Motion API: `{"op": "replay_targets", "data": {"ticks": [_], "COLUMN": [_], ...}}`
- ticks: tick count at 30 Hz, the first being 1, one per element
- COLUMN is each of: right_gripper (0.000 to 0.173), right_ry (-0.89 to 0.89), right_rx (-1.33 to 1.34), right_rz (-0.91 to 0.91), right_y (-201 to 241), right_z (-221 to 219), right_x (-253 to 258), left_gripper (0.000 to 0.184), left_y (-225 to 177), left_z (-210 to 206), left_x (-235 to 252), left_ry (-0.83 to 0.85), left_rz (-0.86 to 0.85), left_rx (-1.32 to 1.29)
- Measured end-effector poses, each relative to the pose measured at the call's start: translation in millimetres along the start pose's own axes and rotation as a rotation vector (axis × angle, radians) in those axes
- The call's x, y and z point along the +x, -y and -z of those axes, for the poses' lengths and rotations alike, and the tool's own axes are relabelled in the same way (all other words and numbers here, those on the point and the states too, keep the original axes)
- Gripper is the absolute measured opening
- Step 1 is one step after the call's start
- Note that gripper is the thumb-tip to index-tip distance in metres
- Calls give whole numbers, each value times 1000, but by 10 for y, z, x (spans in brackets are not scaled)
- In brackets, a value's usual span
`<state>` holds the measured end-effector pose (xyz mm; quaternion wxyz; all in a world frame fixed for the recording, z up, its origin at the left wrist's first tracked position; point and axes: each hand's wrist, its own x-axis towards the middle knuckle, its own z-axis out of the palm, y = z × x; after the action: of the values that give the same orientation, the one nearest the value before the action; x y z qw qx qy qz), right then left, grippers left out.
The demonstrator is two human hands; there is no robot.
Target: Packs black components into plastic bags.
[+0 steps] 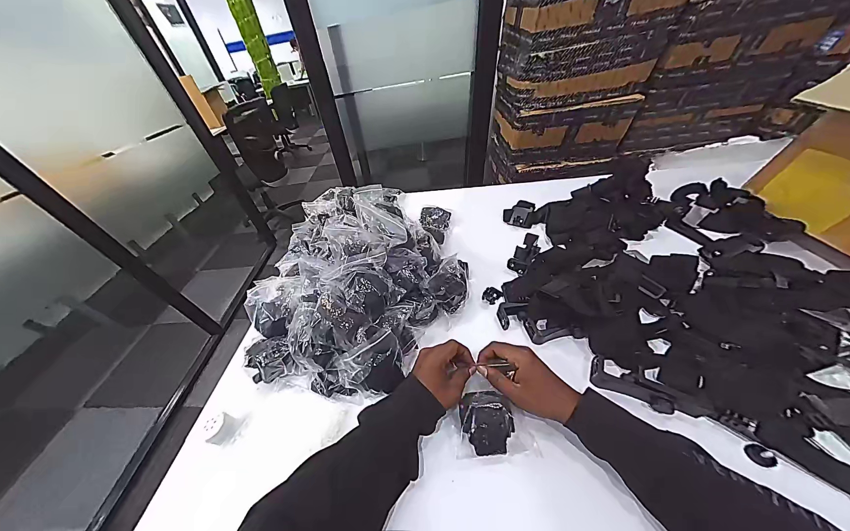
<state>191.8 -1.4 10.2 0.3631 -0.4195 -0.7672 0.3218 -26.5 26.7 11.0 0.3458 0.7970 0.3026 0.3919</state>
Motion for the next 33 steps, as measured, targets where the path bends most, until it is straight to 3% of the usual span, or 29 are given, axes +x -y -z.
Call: {"op": "replay_targets", "data": {"ticks": [26,33], "right_gripper": [13,9], "right_ry": [18,-18], "right_rx": [68,177], "right_rz": [46,-88], "right_y": [-6,21], "right_z": [4,38], "right_x": [-29,-15], "left_gripper": [14,13], "left_y": [43,19], "left_z": [-74,-57], "left_x": [-50,-47], "left_ry": [-9,-38], "left_rz": [-80,-72], "left_rx": [-27,17]}}
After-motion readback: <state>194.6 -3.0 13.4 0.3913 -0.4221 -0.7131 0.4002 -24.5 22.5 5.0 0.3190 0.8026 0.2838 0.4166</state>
